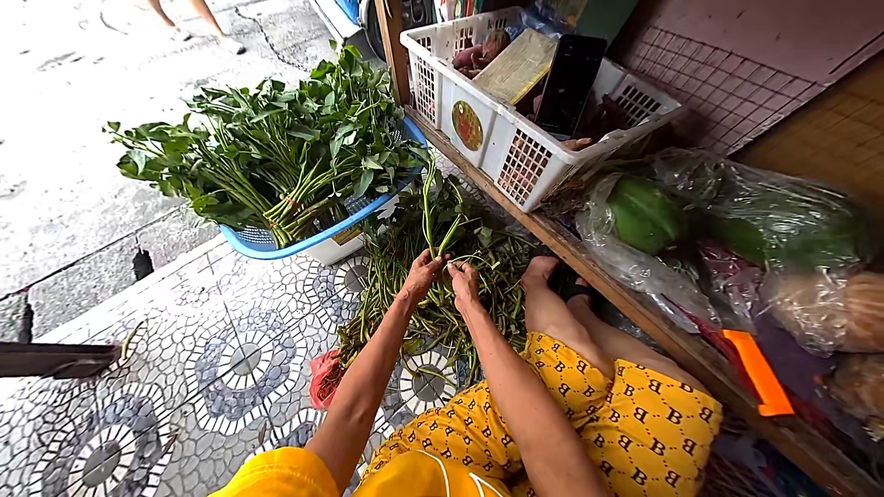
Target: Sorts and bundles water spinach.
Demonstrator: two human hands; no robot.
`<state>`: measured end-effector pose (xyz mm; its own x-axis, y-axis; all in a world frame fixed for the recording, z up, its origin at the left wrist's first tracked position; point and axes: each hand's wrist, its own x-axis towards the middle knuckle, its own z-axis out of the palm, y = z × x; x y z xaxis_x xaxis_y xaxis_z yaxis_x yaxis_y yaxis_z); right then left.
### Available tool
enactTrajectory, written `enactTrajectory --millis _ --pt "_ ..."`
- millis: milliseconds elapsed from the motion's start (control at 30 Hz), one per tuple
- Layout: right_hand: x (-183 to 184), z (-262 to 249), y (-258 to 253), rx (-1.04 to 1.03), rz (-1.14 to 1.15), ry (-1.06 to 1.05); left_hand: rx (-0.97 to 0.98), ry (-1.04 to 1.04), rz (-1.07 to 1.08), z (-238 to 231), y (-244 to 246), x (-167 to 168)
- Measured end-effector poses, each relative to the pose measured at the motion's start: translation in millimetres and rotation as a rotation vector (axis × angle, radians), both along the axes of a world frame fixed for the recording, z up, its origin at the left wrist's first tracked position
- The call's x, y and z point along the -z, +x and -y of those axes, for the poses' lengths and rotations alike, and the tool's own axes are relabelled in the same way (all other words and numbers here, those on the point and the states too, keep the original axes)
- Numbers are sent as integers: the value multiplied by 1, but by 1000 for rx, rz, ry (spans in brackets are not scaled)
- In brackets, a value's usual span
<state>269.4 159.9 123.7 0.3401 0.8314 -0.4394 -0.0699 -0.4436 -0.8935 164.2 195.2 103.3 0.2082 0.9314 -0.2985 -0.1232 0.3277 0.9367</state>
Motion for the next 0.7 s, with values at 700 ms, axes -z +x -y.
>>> enactTrajectory --millis 700 --pt "16 2 3 -285 -60 -26 -189 62 13 -38 -1 -18"
